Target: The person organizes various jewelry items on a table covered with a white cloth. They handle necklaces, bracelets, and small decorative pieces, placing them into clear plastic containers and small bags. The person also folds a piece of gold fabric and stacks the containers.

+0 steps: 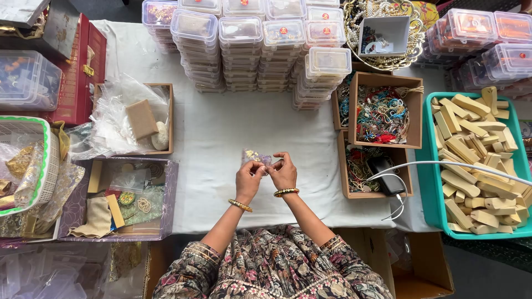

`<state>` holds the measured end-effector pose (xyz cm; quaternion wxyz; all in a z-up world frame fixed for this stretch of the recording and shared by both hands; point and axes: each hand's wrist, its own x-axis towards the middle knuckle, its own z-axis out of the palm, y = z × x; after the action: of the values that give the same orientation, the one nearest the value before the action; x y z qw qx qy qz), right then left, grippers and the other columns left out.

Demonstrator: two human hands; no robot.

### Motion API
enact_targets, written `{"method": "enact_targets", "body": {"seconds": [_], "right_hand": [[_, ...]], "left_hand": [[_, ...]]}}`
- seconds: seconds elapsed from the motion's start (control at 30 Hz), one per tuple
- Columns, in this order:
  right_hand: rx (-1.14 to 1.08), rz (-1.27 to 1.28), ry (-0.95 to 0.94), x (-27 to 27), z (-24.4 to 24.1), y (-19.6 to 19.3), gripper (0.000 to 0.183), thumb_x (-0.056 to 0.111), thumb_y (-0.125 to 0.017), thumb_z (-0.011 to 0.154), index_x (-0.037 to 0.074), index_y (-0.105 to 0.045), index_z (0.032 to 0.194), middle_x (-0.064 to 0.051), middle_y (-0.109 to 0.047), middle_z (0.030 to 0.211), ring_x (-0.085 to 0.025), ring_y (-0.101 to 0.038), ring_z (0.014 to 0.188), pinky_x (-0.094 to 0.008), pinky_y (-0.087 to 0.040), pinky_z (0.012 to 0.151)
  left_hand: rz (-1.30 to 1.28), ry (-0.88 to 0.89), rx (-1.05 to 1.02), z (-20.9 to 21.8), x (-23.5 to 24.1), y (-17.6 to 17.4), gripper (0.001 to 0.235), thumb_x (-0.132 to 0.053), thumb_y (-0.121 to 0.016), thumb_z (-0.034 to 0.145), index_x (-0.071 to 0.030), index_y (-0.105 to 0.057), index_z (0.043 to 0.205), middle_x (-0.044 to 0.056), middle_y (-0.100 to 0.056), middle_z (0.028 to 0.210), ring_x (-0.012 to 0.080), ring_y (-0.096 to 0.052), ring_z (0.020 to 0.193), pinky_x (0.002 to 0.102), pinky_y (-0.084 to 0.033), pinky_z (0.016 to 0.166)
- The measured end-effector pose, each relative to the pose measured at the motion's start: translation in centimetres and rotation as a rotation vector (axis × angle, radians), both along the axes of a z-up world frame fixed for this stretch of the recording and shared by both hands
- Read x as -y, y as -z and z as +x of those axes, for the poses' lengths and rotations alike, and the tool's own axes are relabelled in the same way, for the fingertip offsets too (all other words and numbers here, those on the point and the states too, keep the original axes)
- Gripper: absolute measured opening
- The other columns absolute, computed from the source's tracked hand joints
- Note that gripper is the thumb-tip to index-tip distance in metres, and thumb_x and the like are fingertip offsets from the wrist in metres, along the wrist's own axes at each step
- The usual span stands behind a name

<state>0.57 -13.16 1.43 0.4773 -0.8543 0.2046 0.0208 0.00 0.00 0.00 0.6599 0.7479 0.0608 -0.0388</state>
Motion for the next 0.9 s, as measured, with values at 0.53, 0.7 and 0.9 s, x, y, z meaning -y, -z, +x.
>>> {"method": "enact_targets", "body": {"seconds": [0.53,0.7,0.9], "right_hand": [[0.125,0.199,-0.326,0.8,0.9,-0.6,0.059,-0.003,-0.068,0.086,0.014,-0.053,0.141,-0.007,-0.079,0.090,-0.018,-0.077,0.083,-0.031,-0.062,0.079],[0.109,0.248,-0.501,1.9,1.3,-2.2,0.059,-0.003,-0.073,0.085,0.013,-0.055,0.140,-0.008,-0.079,0.093,-0.014,-0.076,0.083,-0.028,-0.062,0.076],[0.276,0.077,-0.430,2.5,1.5,-1.4,0.034,0.014,-0.085,0.085,0.006,-0.064,0.110,-0.007,-0.079,0.090,-0.017,-0.078,0.082,-0.030,-0.062,0.076]], "left_hand": [[0.118,-0.047,0.147,0.6,-1.9,-1.0,0.012,-0.015,-0.071,0.094,-0.007,-0.075,0.101,0.002,-0.075,0.091,0.0158,-0.065,0.081,0.032,-0.055,0.076],[0.220,0.130,0.325,2.3,-4.2,-2.0,0.024,-0.018,-0.082,0.080,-0.008,-0.078,0.102,0.006,-0.076,0.099,0.0254,-0.063,0.098,0.037,-0.051,0.086],[-0.041,0.116,0.125,2.4,-3.3,-1.1,0.011,-0.016,-0.075,0.090,-0.005,-0.076,0.091,0.000,-0.077,0.086,0.0125,-0.072,0.085,0.030,-0.057,0.080]]}}
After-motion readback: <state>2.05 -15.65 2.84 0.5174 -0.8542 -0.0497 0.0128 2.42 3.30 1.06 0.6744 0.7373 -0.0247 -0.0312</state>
